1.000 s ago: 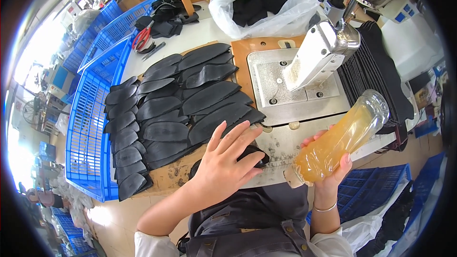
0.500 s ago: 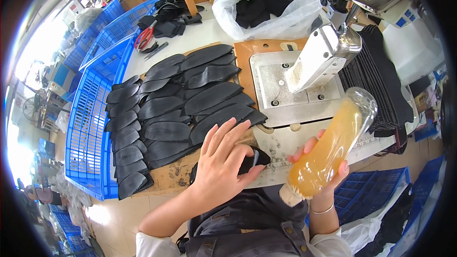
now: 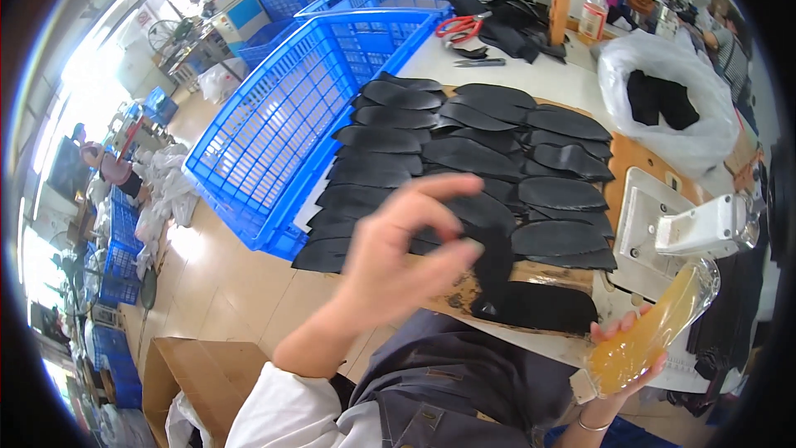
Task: Apply glue to the edges of multiple black shoe components using a squeeze bottle and organize them on a workbench.
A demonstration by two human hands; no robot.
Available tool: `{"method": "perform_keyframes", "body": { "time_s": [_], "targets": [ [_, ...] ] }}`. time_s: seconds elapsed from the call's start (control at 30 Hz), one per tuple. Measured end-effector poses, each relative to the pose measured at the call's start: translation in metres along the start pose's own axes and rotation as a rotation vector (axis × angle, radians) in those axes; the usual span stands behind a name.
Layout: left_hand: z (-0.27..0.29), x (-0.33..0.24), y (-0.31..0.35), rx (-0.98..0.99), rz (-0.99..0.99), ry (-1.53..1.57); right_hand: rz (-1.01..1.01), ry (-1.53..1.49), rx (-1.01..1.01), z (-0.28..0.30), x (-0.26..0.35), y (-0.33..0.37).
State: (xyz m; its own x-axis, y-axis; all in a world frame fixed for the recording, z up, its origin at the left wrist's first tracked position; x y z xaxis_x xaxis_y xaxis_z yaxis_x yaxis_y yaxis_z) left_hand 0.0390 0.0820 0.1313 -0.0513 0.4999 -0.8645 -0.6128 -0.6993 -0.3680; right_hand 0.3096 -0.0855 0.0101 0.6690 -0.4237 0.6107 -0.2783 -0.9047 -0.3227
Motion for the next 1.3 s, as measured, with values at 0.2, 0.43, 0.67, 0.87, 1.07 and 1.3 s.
{"method": "perform_keyframes", "body": {
  "time_s": [0.2,0.43,0.67,0.87,1.07,1.3],
  "targets": [
    [0.103,-0.046,0.041,-0.355,-0.023,-0.599,-0.032,0.01,0.024,0.01,0.003,-0.001],
    [0.05,0.03,0.052,0.078,0.153,-1.068,-0.044,0.016,0.035,0.012,0.005,-0.001],
    [0.046,0.046,0.065,0.172,0.153,-1.078,-0.076,0.003,0.025,0.009,0.003,-0.002],
    [0.053,0.035,0.06,-0.062,0.113,-1.115,-0.016,0.135,0.022,-0.018,0.017,-0.001],
    [-0.041,0.015,0.063,0.176,-0.38,-0.669,0.222,0.862,-0.083,-0.085,0.009,-0.026],
    [-0.069,0.035,0.069,0.184,-0.491,-0.64,0.121,1.106,0.423,-0.123,-0.036,-0.061]
  ]
}}
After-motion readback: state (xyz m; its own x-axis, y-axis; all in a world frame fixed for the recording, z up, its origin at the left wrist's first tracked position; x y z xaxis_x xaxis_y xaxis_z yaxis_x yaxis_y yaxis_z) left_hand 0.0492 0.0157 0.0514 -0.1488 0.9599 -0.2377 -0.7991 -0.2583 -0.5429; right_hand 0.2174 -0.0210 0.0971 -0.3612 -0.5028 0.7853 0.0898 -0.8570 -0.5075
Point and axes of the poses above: each hand's wrist, its own y-axis away from the middle knuckle, its own z-axis out of the back of the hand, x = y × z, the point moved 7 cm from there along -y, towards the middle knuckle, and after that the axes turned 13 degrees about x, right-handed, at the moved point
